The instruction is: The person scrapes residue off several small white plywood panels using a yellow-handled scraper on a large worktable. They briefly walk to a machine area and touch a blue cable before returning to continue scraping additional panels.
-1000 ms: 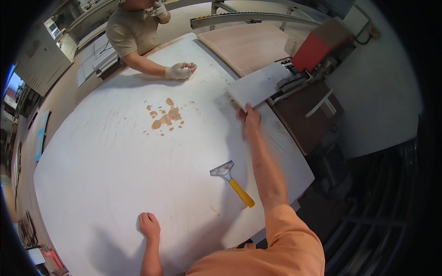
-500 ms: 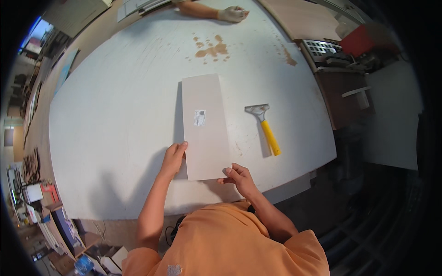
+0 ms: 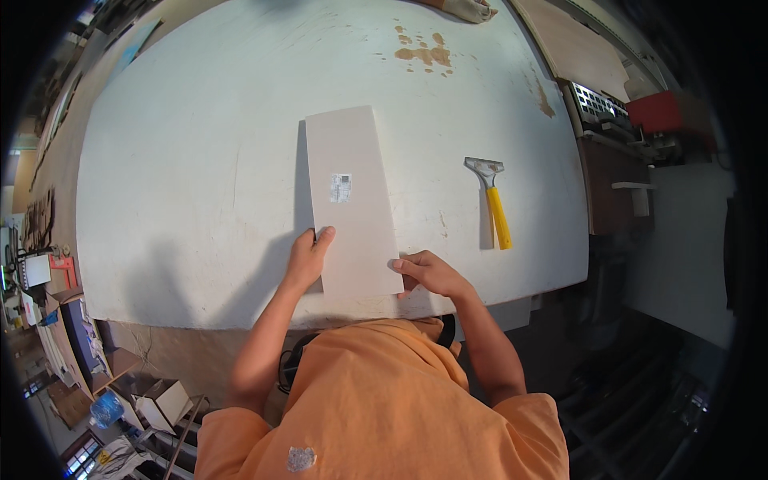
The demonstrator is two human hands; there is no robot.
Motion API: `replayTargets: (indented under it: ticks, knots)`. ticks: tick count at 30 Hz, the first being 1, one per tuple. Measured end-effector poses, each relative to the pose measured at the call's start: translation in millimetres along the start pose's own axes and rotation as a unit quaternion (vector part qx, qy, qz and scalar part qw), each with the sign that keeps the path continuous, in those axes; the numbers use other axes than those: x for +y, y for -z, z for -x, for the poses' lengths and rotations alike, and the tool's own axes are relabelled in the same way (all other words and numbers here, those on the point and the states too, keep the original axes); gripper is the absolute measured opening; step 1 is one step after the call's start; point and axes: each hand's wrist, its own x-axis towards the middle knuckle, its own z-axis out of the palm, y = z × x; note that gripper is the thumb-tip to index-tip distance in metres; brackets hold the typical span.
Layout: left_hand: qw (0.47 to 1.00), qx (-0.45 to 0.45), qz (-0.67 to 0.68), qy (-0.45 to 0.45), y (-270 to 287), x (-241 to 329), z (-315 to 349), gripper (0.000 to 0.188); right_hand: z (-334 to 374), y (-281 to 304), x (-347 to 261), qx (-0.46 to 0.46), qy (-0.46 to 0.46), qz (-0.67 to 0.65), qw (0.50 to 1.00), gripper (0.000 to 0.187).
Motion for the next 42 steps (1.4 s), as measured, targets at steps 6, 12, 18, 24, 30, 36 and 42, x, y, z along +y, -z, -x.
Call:
replayTargets:
  ticks: [6, 12, 18, 24, 30, 36, 42]
  knots:
    - [0.924, -0.02, -0.38, -0.022, -4, 16, 11, 0.051, 30, 75, 27, 0.588, 0.127, 0.417, 0.682, 0.041]
    - [0.877, -0.059, -0.412, -0.241, -47, 54, 6, 0.056, 41, 108, 62, 0.516, 0.001, 0.378, 0.769, 0.043]
    - [0.843, -0.094, -0.467, -0.25, -89, 79, -72, 0.07, 75, 25, 57, 0.43, 0.041, 0.123, 0.893, 0.048]
    - [0.855, 0.001, -0.427, -0.295, -60, 77, -142, 0.059, 161, -63, 24, 0.325, 0.027, 0.248, 0.912, 0.051]
    - [0.847, 0.168, -0.402, -0.305, -18, 44, -157, 0.026, 164, -93, 10, 0.298, 0.001, 0.244, 0.923, 0.045]
    - [0.868, 0.199, -0.341, -0.302, -17, 29, -157, 0.017, 119, -84, -15, 0.32, 0.024, 0.261, 0.91, 0.043]
    - [0.88, 0.203, -0.289, -0.319, -16, 31, -157, 0.012, 66, -61, -53, 0.32, 0.027, 0.277, 0.905, 0.045]
